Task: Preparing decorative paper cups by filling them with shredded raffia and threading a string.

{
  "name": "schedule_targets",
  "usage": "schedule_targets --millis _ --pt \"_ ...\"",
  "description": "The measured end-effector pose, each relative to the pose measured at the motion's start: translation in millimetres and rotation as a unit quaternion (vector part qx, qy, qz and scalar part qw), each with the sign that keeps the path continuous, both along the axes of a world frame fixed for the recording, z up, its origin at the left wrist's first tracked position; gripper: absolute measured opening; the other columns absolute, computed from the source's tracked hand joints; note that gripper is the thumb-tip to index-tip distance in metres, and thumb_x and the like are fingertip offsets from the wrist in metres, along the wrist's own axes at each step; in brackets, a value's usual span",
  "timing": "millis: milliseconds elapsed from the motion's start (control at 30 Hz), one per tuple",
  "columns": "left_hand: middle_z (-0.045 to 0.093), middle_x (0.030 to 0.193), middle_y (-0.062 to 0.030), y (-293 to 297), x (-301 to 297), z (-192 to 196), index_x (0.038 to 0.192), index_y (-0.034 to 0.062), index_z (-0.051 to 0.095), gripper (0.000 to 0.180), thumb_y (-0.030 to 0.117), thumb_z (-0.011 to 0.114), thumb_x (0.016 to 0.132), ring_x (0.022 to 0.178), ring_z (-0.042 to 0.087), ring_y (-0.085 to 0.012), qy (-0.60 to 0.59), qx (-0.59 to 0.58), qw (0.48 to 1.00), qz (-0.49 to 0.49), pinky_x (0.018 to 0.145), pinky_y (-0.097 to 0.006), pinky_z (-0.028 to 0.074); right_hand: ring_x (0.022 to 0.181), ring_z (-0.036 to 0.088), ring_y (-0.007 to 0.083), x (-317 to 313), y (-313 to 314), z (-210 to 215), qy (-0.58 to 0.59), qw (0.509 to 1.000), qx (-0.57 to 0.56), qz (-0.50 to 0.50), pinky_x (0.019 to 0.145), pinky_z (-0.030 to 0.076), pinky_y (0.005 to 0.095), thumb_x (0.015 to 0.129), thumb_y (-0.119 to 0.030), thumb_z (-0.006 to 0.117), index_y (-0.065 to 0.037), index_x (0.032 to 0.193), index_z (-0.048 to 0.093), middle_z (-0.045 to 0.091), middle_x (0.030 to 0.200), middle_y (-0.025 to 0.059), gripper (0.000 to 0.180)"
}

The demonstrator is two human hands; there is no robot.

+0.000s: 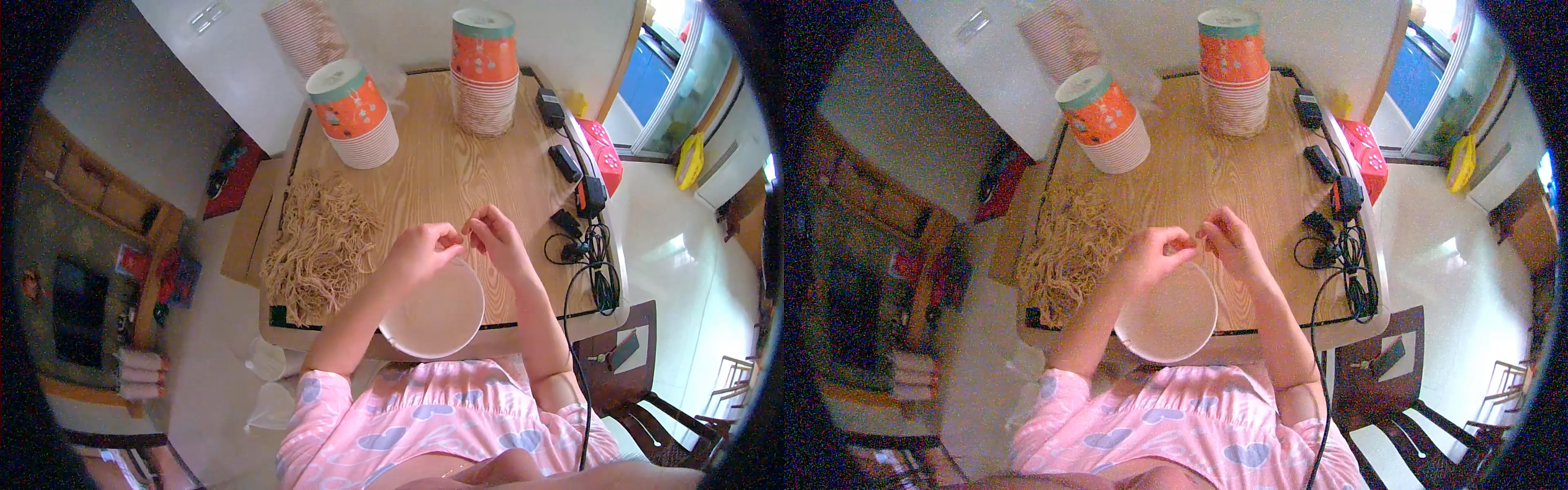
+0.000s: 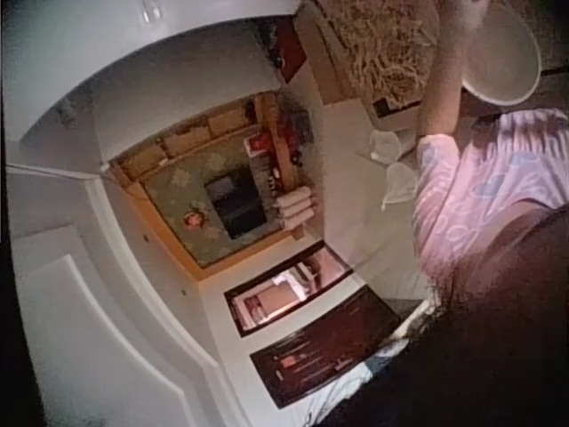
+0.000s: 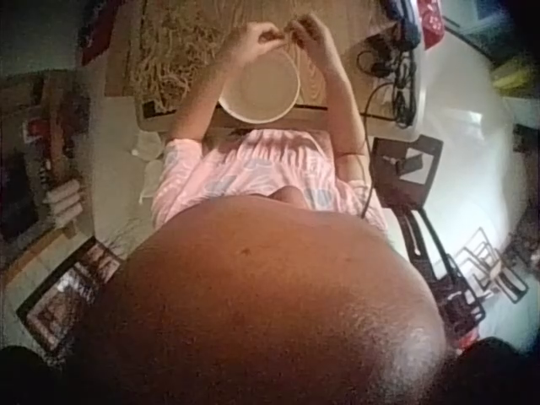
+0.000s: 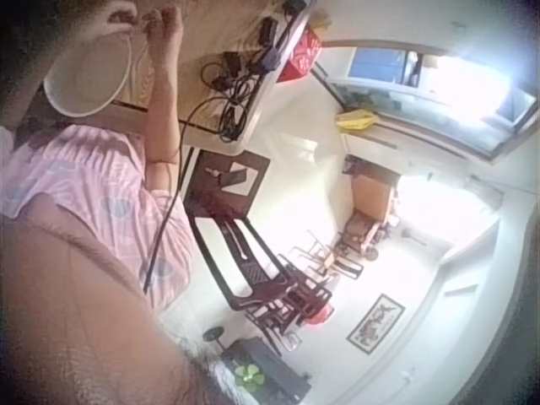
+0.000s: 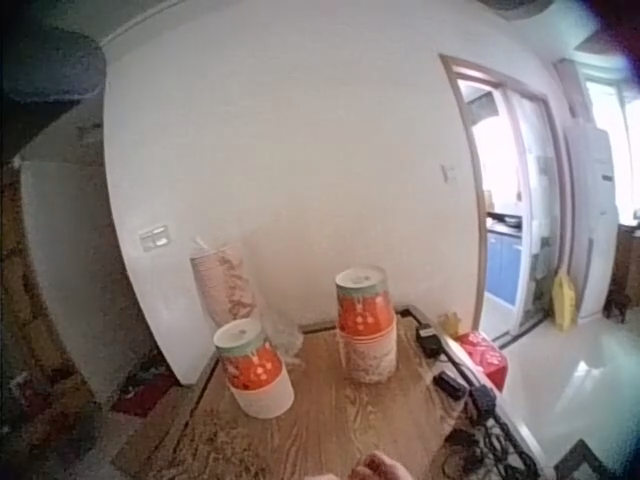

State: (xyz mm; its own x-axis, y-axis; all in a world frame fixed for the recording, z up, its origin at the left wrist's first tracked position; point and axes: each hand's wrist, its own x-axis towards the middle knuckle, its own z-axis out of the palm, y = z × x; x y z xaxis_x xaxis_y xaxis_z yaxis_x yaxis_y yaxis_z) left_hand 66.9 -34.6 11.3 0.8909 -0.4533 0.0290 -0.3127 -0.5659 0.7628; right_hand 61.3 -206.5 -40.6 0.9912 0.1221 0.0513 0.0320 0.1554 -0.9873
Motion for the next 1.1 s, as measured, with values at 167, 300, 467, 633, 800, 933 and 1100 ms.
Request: schedule_targets --millis 167,300,467,633,800,933,1100 --pt "0.066 0.08 -0.0103 -7 13 5 0.088 0.0022 0.064 0.023 0.023 0.065 0.078 0.072 0.064 -0.0207 0.061 0.077 0.993 -0.062 0.067 -0.033 0.048 0.075 0.053 0.0104 -7 7 -5 -0.049 0.996 -0.077 -0.012 0.066 0.045 0.0249 0.088 -0.008 0.052 -0.003 0.091 0.052 0.057 0.08 0.0031 0.006" --pt "0.065 0.077 -0.0117 -6 22 -8 0.09 0.0024 0.064 0.02 0.018 0.062 0.077 0.071 0.063 -0.0208 0.074 0.041 0.994 -0.075 0.066 -0.033 0.048 0.075 0.053 0.0101 -10 10 1 -0.056 0.992 -0.103 -0.041 0.067 0.044 0.0245 0.088 -0.007 0.053 -0.002 0.092 0.052 0.057 0.08 0.0032 0.007" --pt "0.064 0.069 -0.0087 -17 24 -7 0.086 0.0017 0.062 0.015 0.012 0.06 0.076 0.064 0.061 -0.0171 -0.03 0.059 0.997 -0.042 0.061 -0.033 0.047 0.076 0.051 0.0094 -4 6 -9 -0.122 0.98 -0.143 -0.072 0.067 0.042 0.0225 0.088 -0.006 0.052 -0.003 0.091 0.052 0.055 0.084 0.0015 0.005" --pt "0.062 0.067 -0.0058 -18 30 -18 0.08 0.001 0.06 0.011 0.012 0.06 0.079 0.06 0.059 -0.0134 -0.012 0.023 0.999 -0.045 0.058 -0.03 0.047 0.079 0.054 0.0136 -14 8 8 -0.122 0.969 -0.189 -0.103 0.071 0.044 0.0266 0.084 -0.008 0.058 -0.003 0.096 0.05 0.056 0.089 0.0053 0.015" --pt "0.063 0.067 -0.0054 1 42 -43 0.078 0.0012 0.057 0.01 0.01 0.058 0.083 0.062 0.06 -0.0117 0.054 -0.035 0.998 -0.02 0.058 -0.027 0.047 0.078 0.057 0.023 -41 4 27 -0.094 0.945 -0.311 -0.05 0.069 0.048 0.0342 0.079 -0.008 0.063 -0.005 0.101 0.048 0.056 0.087 0.0115 0.026" --pt "0.065 0.068 -0.0071 -3 35 -32 0.08 0.001 0.058 0.006 0.007 0.058 0.08 0.063 0.063 -0.0128 0.144 -0.136 0.98 -0.016 0.058 -0.027 0.049 0.075 0.058 0.027 -36 -6 19 -0.101 0.941 -0.318 -0.054 0.068 0.048 0.0355 0.075 -0.005 0.063 -0.007 0.1 0.049 0.057 0.089 0.0119 0.028" --pt "0.063 0.067 -0.0039 -2 27 -35 0.077 0.0006 0.057 0.007 0.007 0.058 0.08 0.061 0.06 -0.0094 0.125 -0.174 0.976 0.031 0.057 -0.025 0.048 0.085 0.057 0.0289 -28 -9 22 -0.218 0.897 -0.384 0.005 0.074 0.047 0.0365 0.074 -0.002 0.062 -0.009 0.092 0.058 0.057 0.091 0.01 0.019"
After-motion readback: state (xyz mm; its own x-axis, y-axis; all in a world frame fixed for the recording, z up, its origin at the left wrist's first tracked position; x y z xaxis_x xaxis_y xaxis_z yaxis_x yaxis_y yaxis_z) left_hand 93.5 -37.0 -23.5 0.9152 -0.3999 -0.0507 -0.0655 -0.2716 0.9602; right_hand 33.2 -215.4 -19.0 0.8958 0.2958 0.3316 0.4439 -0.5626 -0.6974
